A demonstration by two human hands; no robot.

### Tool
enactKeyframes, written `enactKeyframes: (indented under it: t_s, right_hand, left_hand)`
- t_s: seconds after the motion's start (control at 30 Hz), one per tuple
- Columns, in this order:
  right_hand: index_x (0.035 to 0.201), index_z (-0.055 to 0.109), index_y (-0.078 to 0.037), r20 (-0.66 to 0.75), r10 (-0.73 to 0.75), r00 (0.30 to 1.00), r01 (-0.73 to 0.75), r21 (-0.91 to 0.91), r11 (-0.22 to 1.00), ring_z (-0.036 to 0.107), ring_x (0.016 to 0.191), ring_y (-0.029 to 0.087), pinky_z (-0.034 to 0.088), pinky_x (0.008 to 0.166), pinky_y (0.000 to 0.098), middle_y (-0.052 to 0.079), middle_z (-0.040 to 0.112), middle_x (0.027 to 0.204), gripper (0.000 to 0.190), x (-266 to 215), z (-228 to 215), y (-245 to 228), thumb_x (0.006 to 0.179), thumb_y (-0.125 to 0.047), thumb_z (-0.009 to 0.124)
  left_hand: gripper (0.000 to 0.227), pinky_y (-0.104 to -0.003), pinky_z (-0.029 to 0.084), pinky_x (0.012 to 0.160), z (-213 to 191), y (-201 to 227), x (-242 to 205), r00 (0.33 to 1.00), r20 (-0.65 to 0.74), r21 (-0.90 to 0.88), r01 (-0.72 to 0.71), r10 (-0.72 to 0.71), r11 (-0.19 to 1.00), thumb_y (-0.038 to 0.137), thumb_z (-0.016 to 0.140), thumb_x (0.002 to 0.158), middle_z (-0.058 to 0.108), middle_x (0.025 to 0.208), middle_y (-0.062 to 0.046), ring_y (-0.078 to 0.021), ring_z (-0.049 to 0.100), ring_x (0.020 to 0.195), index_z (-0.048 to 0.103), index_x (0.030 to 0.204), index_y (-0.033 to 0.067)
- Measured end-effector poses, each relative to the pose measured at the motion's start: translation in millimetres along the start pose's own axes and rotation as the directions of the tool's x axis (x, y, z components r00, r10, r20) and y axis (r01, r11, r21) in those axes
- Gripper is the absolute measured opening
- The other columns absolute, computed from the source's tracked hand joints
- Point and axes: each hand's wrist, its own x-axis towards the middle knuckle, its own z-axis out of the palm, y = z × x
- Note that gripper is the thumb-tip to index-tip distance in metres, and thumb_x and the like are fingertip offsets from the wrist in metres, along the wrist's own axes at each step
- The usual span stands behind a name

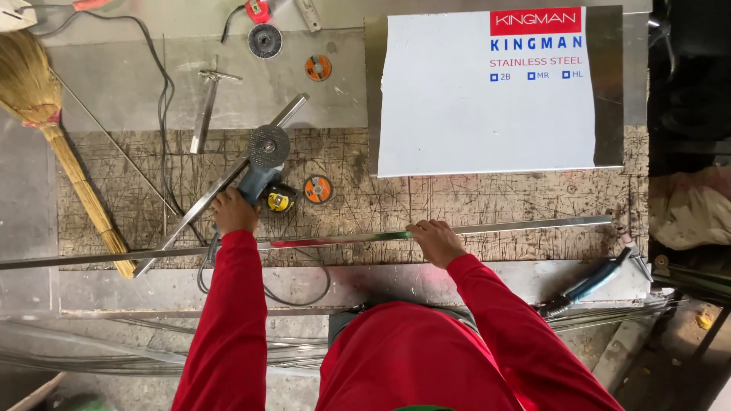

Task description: The person measures a metal rod with a tape measure and marks it. They then use an angle grinder to cut the rod at the marked point. The process is repeated for a second cut on the same rod.

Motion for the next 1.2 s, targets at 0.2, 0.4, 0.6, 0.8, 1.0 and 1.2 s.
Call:
enactKeyframes:
  t_s: [0.2,0.4,0.6,0.8,1.0,1.2]
  right_hand:
    - [0.132,0.061,-0.029,-0.182,-0.017,0.983,0.007,-0.053,0.999,0.068,0.112,0.022,0.043,0.112,0.0477,0.000,0.068,0.112,0.036,4.9,20.0,6.9,0.096,-0.021,0.062]
    - [0.128,0.063,-0.027,-0.431,-0.026,0.902,0.019,-0.020,1.000,0.062,0.116,0.022,0.037,0.114,0.0527,0.000,0.065,0.109,0.042,-18.9,7.5,-5.2,0.087,-0.025,0.071]
    - [0.124,0.071,-0.021,-0.448,0.328,0.832,0.023,0.618,0.786,0.073,0.090,0.027,0.060,0.078,0.0427,0.003,0.071,0.094,0.032,-20.7,-63.1,-41.2,0.093,-0.026,0.072]
    - [0.129,0.060,0.008,0.161,0.412,0.897,-0.056,0.965,-0.257,0.073,0.085,0.026,0.064,0.077,0.0366,0.022,0.069,0.105,0.037,-20.0,-77.1,-29.5,0.106,-0.021,0.057]
    - [0.126,0.060,0.012,0.176,0.421,0.890,-0.077,0.967,-0.242,0.069,0.092,0.028,0.067,0.066,0.0395,0.026,0.064,0.116,0.034,-63.1,-77.1,0.3,0.097,-0.005,0.066]
    - [0.106,0.063,0.002,0.099,0.545,0.833,0.094,0.945,-0.315,0.066,0.092,0.027,0.067,0.080,0.0451,0.016,0.060,0.096,0.014,-98.6,-72.8,60.8,0.103,-0.007,0.052]
  left_hand:
    - [0.077,-0.051,0.043,0.103,-3.7,47.2,-29.2,0.875,-0.094,0.151,-0.458,0.474,0.876,0.028,0.070,0.086,0.050,0.148,-0.015,-0.0381,0.051,0.130,0.042,0.157,0.0242]
    - [0.071,-0.048,0.062,0.083,36.6,58.1,-20.1,0.825,-0.243,0.101,-0.501,0.510,0.860,0.030,0.084,0.076,0.053,0.150,-0.013,-0.0420,0.071,0.097,0.060,0.143,0.0219]
    - [0.043,-0.061,0.052,0.082,-72.1,162.6,-88.8,0.900,-0.179,-0.770,-0.380,0.398,0.512,0.037,0.060,0.099,0.068,0.107,-0.030,-0.0551,0.065,0.097,0.064,0.124,0.0021]
    - [0.052,-0.041,0.057,0.073,-69.4,261.3,-177.0,0.658,-0.400,-0.531,-0.734,0.638,0.423,0.055,0.073,0.092,0.069,0.092,-0.013,-0.0338,0.073,0.081,0.065,0.117,0.0104]
    - [0.055,-0.047,0.059,0.072,-68.7,291.5,-198.7,0.582,-0.149,-0.583,-0.704,0.799,0.405,0.054,0.066,0.096,0.060,0.101,-0.018,-0.0415,0.070,0.094,0.057,0.122,0.0058]
    - [0.053,-0.044,0.058,0.070,-69.0,300.4,-204.7,0.613,0.058,-0.592,-0.614,0.788,0.521,0.042,0.063,0.101,0.063,0.100,-0.018,-0.0369,0.071,0.095,0.050,0.141,0.0095]
